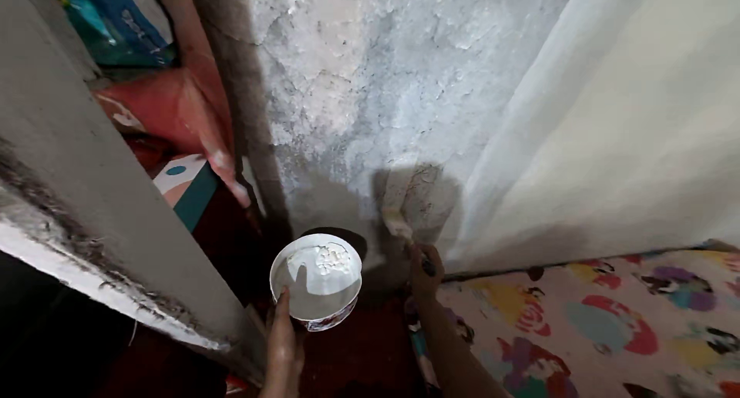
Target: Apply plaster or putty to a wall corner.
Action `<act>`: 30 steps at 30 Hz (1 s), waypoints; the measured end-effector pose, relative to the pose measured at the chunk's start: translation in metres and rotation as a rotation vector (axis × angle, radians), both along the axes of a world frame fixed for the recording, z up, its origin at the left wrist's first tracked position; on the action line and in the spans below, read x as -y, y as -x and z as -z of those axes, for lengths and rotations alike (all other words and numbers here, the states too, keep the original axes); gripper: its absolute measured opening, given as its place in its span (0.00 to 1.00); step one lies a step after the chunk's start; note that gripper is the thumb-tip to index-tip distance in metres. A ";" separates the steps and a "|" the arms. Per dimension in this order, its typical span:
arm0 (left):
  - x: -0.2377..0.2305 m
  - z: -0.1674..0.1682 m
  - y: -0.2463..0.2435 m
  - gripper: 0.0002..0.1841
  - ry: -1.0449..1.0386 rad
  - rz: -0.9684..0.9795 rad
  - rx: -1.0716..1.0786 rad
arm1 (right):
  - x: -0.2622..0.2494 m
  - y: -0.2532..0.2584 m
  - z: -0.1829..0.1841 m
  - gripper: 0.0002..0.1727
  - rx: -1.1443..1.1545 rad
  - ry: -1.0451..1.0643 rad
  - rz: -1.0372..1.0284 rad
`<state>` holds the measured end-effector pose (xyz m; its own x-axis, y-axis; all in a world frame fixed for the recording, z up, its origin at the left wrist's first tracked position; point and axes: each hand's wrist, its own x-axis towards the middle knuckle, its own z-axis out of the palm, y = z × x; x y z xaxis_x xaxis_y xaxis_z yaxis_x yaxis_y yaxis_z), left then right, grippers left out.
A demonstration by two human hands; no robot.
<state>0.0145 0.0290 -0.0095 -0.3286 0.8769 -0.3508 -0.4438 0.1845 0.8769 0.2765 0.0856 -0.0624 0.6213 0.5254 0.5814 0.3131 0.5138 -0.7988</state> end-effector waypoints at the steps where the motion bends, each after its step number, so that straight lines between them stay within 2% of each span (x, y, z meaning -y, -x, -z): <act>1: -0.001 0.000 0.000 0.29 -0.009 0.007 -0.004 | 0.006 0.000 -0.001 0.12 -0.026 0.015 0.000; 3: -0.002 0.002 0.000 0.29 -0.030 0.024 -0.007 | 0.010 -0.002 -0.022 0.12 -0.020 0.053 0.010; 6: 0.003 0.001 -0.002 0.29 -0.026 0.036 -0.018 | -0.001 -0.013 -0.083 0.11 -0.001 0.044 0.004; 9: 0.007 -0.002 -0.003 0.30 -0.006 0.025 -0.036 | -0.005 -0.025 -0.137 0.09 -0.030 -0.123 0.024; 11: 0.009 -0.001 0.000 0.31 -0.021 0.022 -0.038 | -0.001 -0.033 -0.151 0.09 0.009 -0.246 0.032; 12: 0.009 -0.001 0.001 0.31 -0.033 0.022 -0.037 | -0.001 -0.036 -0.147 0.10 0.035 -0.274 0.047; 14: 0.011 -0.004 0.002 0.30 -0.043 0.020 -0.044 | -0.007 -0.041 -0.114 0.13 0.093 -0.241 0.076; 17: 0.013 -0.007 0.002 0.29 -0.027 0.000 -0.091 | -0.011 -0.040 -0.038 0.15 0.111 -0.020 0.070; 19: 0.011 -0.007 0.003 0.30 -0.026 -0.014 -0.100 | 0.000 -0.033 -0.020 0.14 0.032 0.066 0.050; 21: 0.010 -0.005 0.004 0.30 -0.040 -0.013 -0.102 | 0.009 -0.030 -0.037 0.10 -0.044 -0.001 0.071; 25: 0.010 -0.003 0.001 0.28 -0.045 0.015 -0.105 | 0.004 -0.044 -0.096 0.12 0.067 -0.236 0.157; 27: 0.008 -0.001 -0.001 0.28 -0.054 0.019 -0.088 | -0.009 -0.049 -0.095 0.14 0.090 -0.216 0.160; 30: 0.006 -0.001 -0.006 0.28 -0.046 0.007 -0.084 | -0.010 -0.051 -0.072 0.13 0.158 -0.091 0.116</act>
